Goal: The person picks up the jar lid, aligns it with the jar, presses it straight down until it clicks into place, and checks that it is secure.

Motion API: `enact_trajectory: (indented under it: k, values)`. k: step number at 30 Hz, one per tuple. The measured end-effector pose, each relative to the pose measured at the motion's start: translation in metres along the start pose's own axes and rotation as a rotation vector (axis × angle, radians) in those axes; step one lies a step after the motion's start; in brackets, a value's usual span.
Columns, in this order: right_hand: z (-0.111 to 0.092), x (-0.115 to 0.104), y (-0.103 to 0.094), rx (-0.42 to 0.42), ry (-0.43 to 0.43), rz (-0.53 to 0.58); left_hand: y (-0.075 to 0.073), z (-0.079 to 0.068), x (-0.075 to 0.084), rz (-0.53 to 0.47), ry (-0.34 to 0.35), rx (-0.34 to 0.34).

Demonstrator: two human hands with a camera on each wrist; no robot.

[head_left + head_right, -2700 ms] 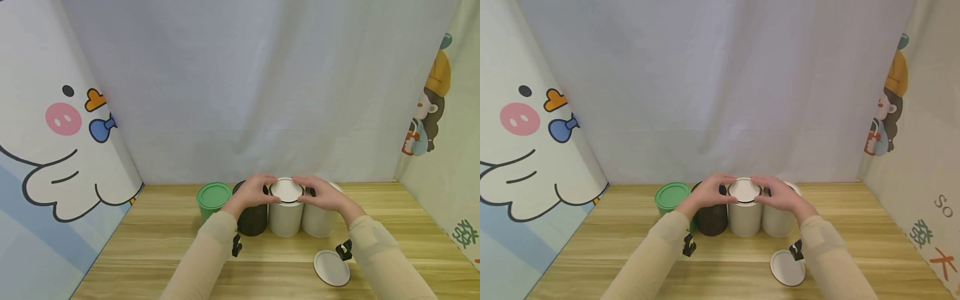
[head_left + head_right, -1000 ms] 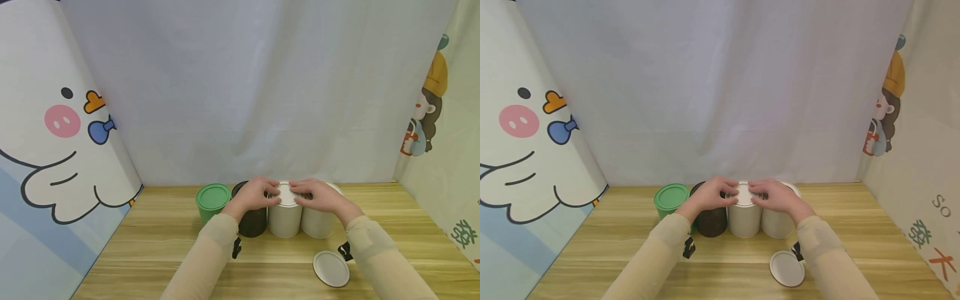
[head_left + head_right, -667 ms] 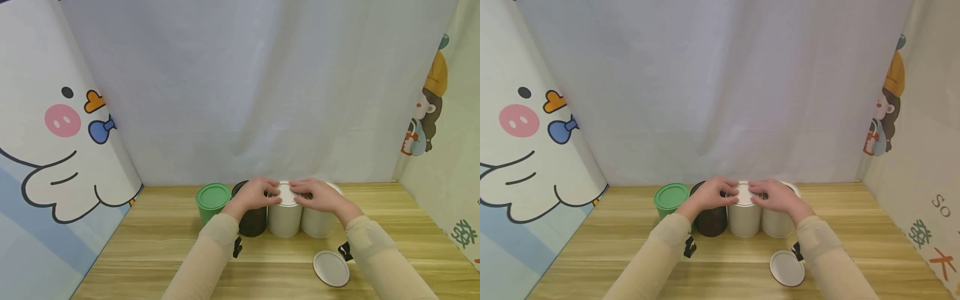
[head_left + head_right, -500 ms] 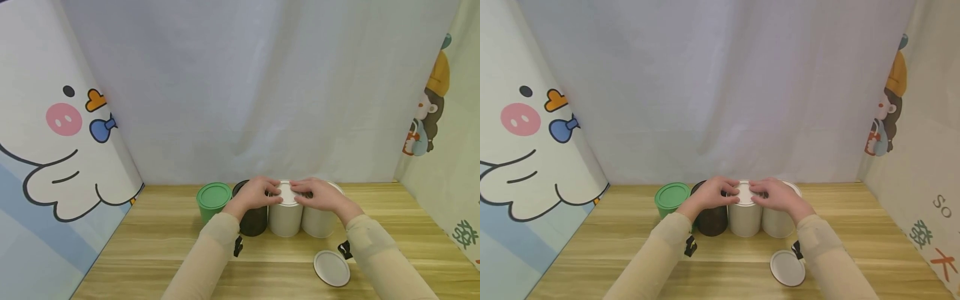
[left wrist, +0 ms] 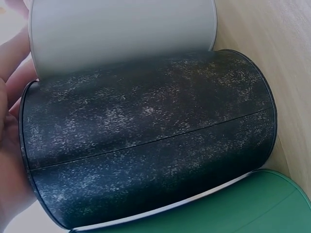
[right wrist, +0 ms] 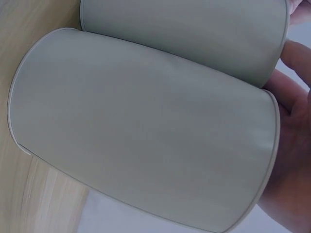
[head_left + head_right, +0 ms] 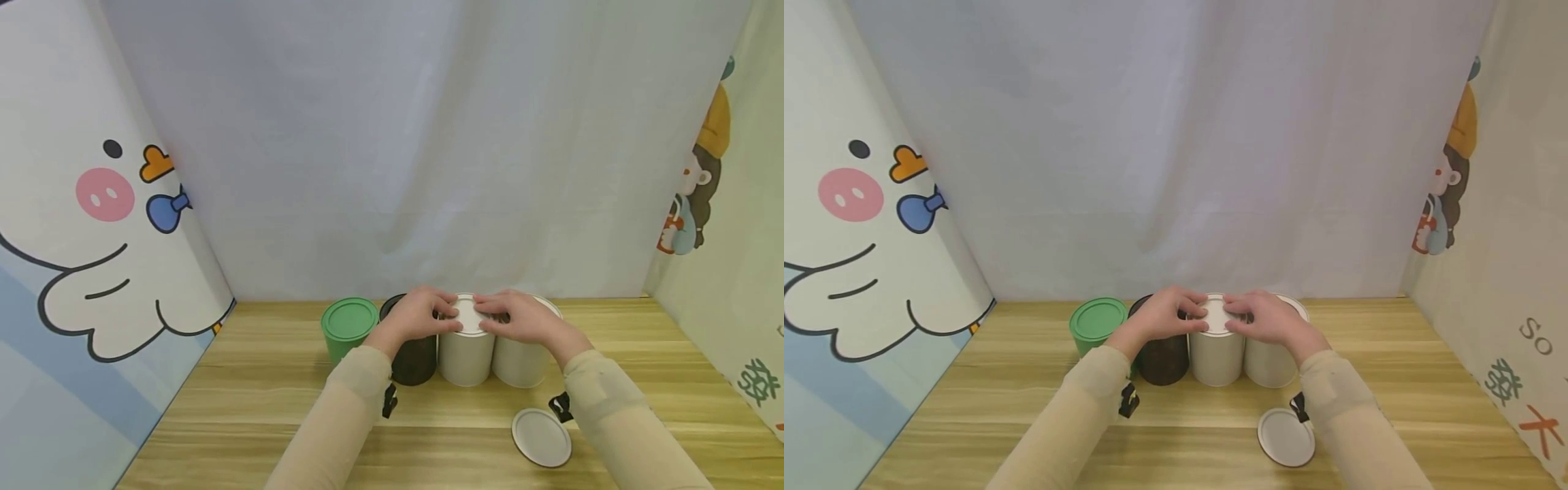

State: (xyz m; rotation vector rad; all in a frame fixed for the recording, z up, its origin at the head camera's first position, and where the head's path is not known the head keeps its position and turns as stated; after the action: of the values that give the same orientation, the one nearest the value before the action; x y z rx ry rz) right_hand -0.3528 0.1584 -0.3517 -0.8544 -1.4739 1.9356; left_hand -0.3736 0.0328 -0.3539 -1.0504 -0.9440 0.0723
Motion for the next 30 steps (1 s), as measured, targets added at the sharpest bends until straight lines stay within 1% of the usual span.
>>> enact_trajectory:
  k: [6, 9, 13, 17, 22, 30]
  values:
    - [0.0025, -0.0006, 0.0009, -0.053, 0.008, 0.053, -0.0001, 0.0005, -0.0032, -0.03, -0.043, 0.02]
    - [0.0038, 0.0009, 0.0016, -0.079, 0.045, 0.081, -0.0004, 0.0006, -0.0045, -0.053, -0.059, 0.029]
    - [0.0047, 0.0018, 0.0017, -0.098, 0.087, 0.086, -0.0011, 0.0011, -0.0059, -0.067, -0.075, 0.037]
    - [0.0055, -0.0012, -0.0002, -0.105, 0.084, 0.066, -0.0023, 0.0027, -0.0056, -0.053, -0.084, 0.035]
    - [0.0065, -0.0044, -0.0024, -0.103, 0.06, 0.039, -0.0029, 0.0035, -0.0024, -0.029, -0.085, 0.024]
    - [0.0089, -0.0052, 0.0009, -0.131, 0.041, -0.002, -0.0031, 0.0019, 0.0028, 0.028, -0.1, 0.005]
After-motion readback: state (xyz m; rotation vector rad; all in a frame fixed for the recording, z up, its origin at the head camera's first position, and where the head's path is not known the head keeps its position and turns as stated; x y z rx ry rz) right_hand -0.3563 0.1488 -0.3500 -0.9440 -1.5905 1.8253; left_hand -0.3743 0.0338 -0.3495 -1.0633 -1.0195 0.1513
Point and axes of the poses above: each hand's wrist, its own z-axis towards the middle knuckle, its own y-axis out of the palm, x = y × z, the point moved 9 cm from there along z, towards the middle knuckle, and after that the axes turned 13 degrees about -z, right-handed, at the moved point
